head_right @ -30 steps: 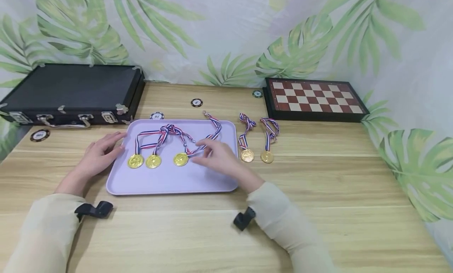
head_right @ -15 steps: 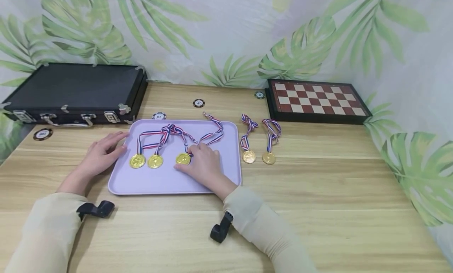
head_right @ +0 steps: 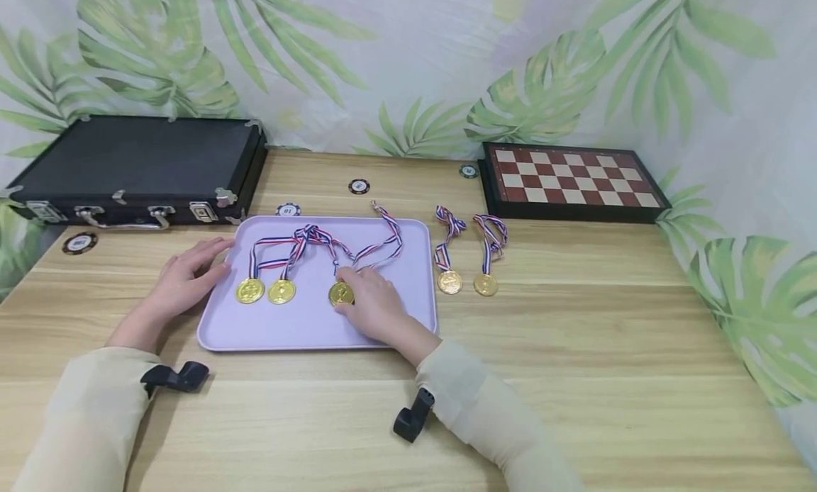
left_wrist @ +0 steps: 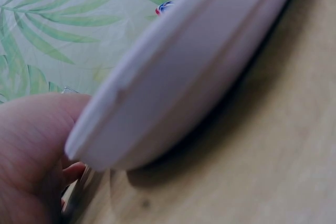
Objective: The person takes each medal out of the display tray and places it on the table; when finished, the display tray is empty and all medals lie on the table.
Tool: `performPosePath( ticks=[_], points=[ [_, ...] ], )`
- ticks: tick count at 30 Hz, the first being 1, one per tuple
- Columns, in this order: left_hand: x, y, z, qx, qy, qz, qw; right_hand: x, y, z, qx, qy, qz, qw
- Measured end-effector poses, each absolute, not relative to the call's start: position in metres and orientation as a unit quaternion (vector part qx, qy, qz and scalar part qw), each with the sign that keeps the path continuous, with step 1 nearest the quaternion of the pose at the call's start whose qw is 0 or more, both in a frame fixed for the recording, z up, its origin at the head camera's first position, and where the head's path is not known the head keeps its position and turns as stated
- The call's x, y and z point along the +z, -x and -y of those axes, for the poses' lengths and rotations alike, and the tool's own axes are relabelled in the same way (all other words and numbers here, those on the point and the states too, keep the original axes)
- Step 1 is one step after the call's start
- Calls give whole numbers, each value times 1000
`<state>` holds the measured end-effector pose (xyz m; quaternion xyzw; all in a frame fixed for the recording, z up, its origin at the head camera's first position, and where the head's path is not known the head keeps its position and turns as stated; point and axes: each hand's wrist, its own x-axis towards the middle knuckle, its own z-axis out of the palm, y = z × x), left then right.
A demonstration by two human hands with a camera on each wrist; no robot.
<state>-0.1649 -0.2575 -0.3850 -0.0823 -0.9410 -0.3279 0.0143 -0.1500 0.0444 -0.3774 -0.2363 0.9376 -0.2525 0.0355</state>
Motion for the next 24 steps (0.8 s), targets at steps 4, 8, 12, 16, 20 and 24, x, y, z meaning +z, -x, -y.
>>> performPosePath(
  ticks=[4,8,12,16,20,24],
  points=[
    [-385,164,258,-328,82,941,17,-377,144,-59,-302,297,-905,37],
    [-383,164,258,-327,78,942,13,-364,141,-79,-361,307,-880,28],
    [-383,163,257,-330,77,941,12,-339,139,-102,-407,280,-869,7],
    [-384,165,258,-332,86,939,16,-311,139,-127,-426,278,-861,-20],
    [-385,165,259,-328,82,941,14,-284,138,-153,-457,315,-829,-70],
    [-385,166,259,-327,82,941,9,-255,132,-181,-530,340,-771,-101]
  ],
)
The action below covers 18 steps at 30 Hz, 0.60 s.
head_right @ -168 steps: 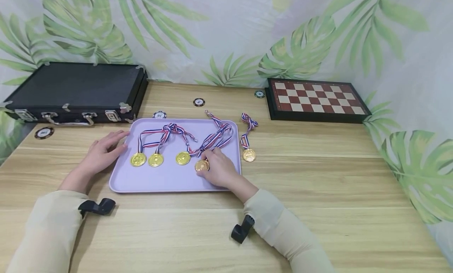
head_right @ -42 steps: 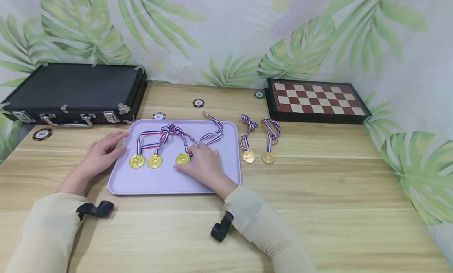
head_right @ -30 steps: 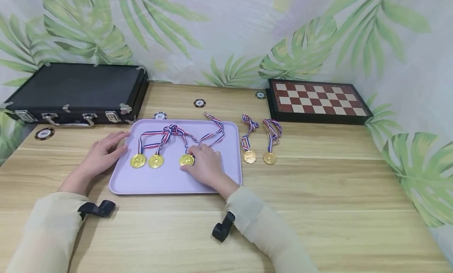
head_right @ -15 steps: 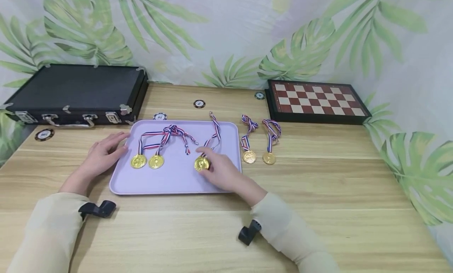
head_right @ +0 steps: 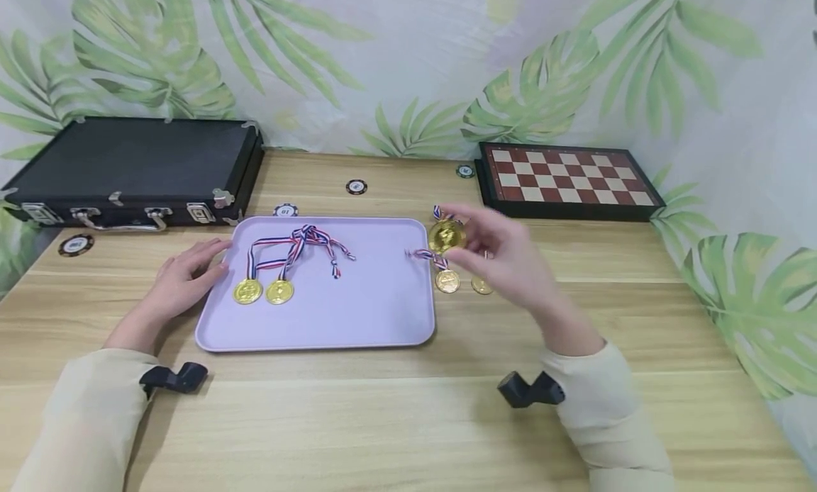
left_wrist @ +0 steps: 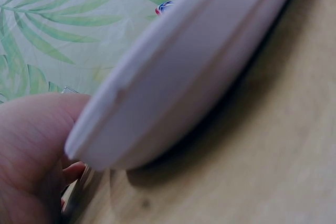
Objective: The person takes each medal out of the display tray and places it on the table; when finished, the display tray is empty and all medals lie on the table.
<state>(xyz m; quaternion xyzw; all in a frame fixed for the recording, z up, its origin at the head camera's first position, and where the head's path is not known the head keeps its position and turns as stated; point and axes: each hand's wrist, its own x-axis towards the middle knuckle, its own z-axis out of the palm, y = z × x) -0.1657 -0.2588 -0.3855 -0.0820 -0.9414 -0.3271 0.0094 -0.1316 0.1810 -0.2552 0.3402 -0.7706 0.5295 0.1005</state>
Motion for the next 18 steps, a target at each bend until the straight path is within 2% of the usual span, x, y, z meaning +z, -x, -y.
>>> performPosePath(
  ticks=[8,12,18],
  points=[
    [-385,166,258,-329,89,940,18,-229,121,-237,713,-289,628,118],
    [-385,166,257,-330,88,940,17,-230,128,-261,711,-201,660,136],
    [-385,165,257,-332,85,940,14,-244,161,-284,689,-80,714,98]
  ],
)
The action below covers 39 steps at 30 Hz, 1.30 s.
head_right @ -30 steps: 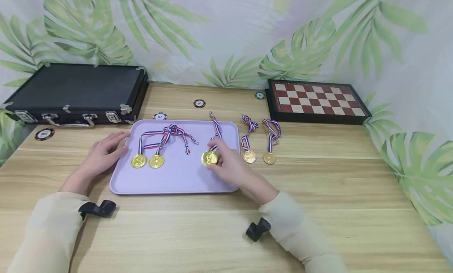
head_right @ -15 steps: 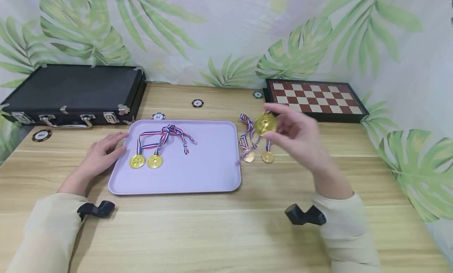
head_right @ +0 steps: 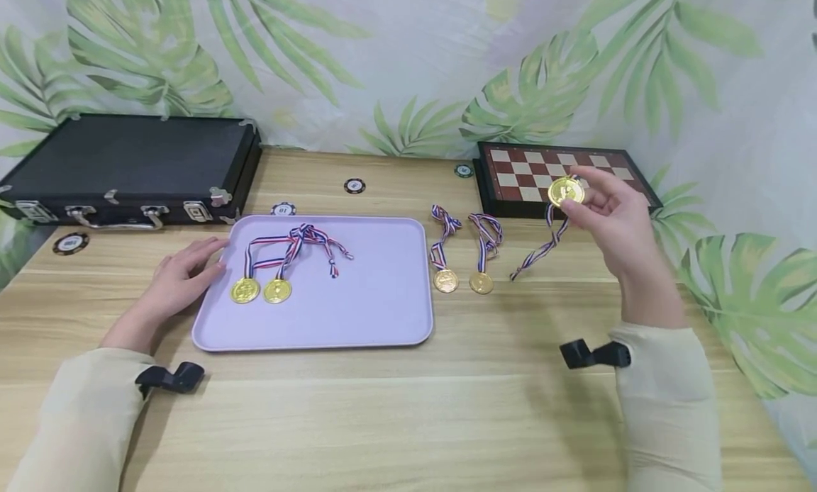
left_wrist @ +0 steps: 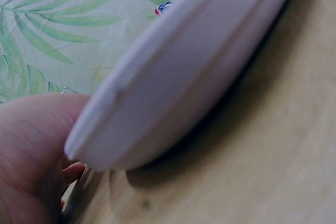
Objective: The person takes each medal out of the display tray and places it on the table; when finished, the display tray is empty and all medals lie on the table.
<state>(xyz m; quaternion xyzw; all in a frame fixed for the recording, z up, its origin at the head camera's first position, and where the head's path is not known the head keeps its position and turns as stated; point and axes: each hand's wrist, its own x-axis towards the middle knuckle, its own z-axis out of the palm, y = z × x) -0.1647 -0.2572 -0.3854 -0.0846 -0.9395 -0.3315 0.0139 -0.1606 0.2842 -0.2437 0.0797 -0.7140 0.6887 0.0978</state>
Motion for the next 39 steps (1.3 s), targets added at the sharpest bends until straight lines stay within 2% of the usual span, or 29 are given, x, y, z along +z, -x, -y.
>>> performPosePath(
  ticks=[7,15,18,23,29,32,39],
  points=[
    [-386,165,258,-328,84,941,12,-266,206,-287,701,-81,699,116],
    [-387,164,259,-325,82,942,10,-280,226,-283,673,-29,729,122],
    [-386,163,259,-325,81,942,10,-289,223,-282,652,-25,752,91],
    [-386,164,258,-325,81,942,9,-320,205,-284,586,-13,810,-3],
    [-385,165,257,-327,85,941,16,-355,184,-284,577,-44,811,-87],
    [-385,164,257,-327,85,941,17,-365,181,-284,571,-43,815,-93],
    [-386,165,257,-328,81,941,15,-376,179,-293,478,-38,876,-51]
  ],
)
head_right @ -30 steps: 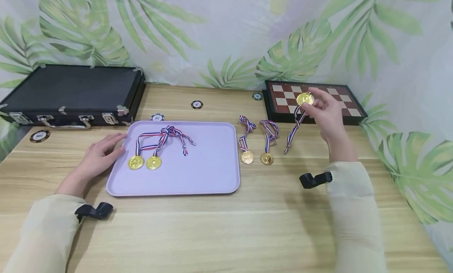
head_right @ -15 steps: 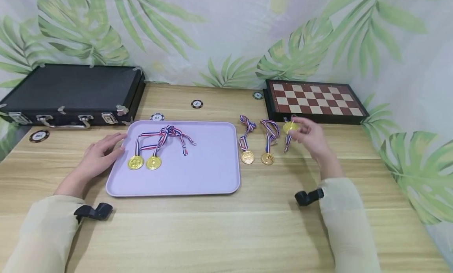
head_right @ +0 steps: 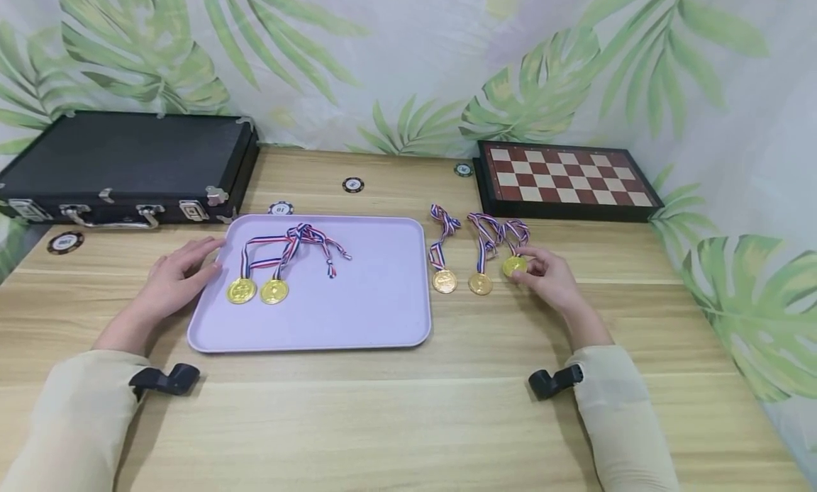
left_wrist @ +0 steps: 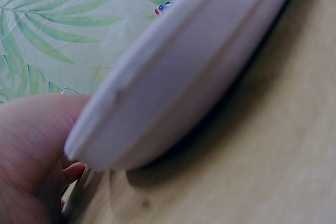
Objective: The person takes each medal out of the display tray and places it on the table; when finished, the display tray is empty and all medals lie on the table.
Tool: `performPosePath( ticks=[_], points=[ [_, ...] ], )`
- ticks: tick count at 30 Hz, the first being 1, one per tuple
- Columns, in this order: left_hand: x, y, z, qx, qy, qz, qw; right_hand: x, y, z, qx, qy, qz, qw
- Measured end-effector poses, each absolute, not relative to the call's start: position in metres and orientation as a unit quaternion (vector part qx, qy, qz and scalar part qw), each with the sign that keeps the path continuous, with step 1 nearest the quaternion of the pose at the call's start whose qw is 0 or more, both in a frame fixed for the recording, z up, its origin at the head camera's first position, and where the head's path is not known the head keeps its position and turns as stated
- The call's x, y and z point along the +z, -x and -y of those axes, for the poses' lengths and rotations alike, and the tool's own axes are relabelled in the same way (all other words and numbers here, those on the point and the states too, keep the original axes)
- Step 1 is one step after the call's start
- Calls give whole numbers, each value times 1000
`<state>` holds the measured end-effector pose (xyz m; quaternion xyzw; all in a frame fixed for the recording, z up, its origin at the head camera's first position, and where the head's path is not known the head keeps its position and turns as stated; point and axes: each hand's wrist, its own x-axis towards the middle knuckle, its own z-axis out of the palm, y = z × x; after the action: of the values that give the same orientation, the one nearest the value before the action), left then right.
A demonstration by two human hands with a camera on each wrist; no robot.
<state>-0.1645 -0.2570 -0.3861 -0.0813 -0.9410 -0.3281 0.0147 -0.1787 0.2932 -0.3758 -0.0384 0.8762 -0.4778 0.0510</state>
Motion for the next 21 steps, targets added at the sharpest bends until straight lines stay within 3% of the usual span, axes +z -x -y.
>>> performPosePath(
  ticks=[8,21],
  points=[
    [-385,165,258,-322,75,944,3,-383,175,-295,-424,129,-895,52],
    [-384,164,257,-321,78,944,4,-380,175,-300,-387,159,-906,67]
  ],
)
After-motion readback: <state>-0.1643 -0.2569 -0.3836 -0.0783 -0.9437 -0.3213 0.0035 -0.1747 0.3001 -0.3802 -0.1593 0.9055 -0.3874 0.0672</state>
